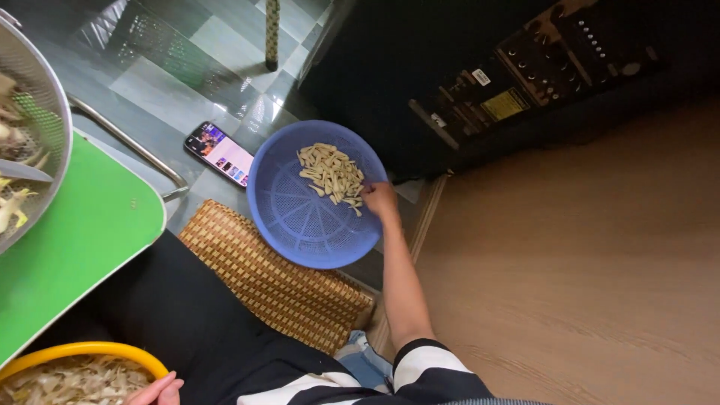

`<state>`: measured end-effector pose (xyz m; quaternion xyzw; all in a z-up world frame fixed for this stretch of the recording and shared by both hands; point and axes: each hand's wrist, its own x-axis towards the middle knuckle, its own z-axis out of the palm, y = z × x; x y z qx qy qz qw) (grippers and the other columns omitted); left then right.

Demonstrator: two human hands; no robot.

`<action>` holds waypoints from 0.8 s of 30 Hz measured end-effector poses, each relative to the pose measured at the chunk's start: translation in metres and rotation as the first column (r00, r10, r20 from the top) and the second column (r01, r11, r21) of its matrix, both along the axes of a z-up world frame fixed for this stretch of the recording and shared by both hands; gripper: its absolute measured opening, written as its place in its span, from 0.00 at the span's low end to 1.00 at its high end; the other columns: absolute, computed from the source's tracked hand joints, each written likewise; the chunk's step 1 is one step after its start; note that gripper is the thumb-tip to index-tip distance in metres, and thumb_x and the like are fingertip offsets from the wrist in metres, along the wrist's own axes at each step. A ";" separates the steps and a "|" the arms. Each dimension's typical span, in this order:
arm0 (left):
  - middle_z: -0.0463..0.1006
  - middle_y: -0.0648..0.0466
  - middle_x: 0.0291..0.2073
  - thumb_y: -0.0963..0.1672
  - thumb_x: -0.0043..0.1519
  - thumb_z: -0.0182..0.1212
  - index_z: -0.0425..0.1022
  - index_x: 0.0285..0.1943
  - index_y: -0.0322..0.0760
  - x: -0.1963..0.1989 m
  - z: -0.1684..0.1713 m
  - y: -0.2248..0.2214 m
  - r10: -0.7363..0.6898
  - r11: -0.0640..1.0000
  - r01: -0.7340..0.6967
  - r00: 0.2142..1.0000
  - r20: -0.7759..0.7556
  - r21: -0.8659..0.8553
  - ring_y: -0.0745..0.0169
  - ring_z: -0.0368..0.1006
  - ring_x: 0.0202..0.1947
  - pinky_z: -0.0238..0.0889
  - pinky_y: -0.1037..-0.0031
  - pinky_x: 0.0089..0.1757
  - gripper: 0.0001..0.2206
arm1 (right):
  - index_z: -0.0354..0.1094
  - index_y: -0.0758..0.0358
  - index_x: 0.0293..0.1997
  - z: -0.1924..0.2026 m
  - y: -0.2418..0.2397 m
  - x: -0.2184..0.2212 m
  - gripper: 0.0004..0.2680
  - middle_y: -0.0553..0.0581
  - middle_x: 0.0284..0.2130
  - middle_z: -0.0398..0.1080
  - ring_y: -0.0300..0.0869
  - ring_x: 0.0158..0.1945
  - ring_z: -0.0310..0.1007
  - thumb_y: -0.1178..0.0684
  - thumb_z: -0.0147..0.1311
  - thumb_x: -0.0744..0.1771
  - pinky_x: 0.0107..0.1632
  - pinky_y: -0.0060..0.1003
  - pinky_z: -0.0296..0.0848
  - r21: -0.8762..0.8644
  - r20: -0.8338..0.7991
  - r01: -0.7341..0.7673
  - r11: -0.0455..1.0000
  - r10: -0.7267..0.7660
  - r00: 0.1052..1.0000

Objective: Peeling the outer layer of plant stems by hand and with a knife, then sorting the components into different bowls.

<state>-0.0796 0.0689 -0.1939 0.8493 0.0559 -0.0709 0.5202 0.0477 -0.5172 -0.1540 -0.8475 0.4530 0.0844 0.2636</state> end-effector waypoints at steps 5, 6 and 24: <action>0.82 0.50 0.32 0.36 0.66 0.60 0.84 0.45 0.33 0.007 0.009 -0.005 -0.035 0.999 0.034 0.998 0.045 0.016 0.64 0.77 0.36 0.69 0.74 0.57 0.07 | 0.72 0.60 0.39 -0.001 0.033 -0.005 0.12 0.60 0.39 0.77 0.51 0.44 0.77 0.44 0.57 0.61 0.43 0.46 0.71 -0.001 -0.082 0.073 0.997 -0.073 0.994; 0.82 0.50 0.32 0.36 0.66 0.60 0.84 0.45 0.33 0.005 0.009 -0.007 -0.033 0.999 0.032 0.998 0.047 0.017 0.64 0.77 0.36 0.69 0.74 0.57 0.07 | 0.72 0.60 0.39 -0.007 0.038 -0.006 0.12 0.60 0.39 0.77 0.51 0.44 0.77 0.44 0.57 0.61 0.43 0.46 0.71 0.001 -0.080 0.071 0.997 -0.070 0.994; 0.82 0.53 0.35 0.38 0.66 0.63 0.84 0.43 0.35 0.027 0.106 -0.042 0.024 0.999 -0.034 0.976 0.215 0.042 0.64 0.74 0.36 0.67 0.75 0.43 0.04 | 0.78 0.56 0.51 -0.071 0.027 0.030 0.15 0.56 0.46 0.79 0.47 0.50 0.77 0.52 0.56 0.60 0.52 0.38 0.71 0.002 0.469 -0.046 0.999 0.040 0.882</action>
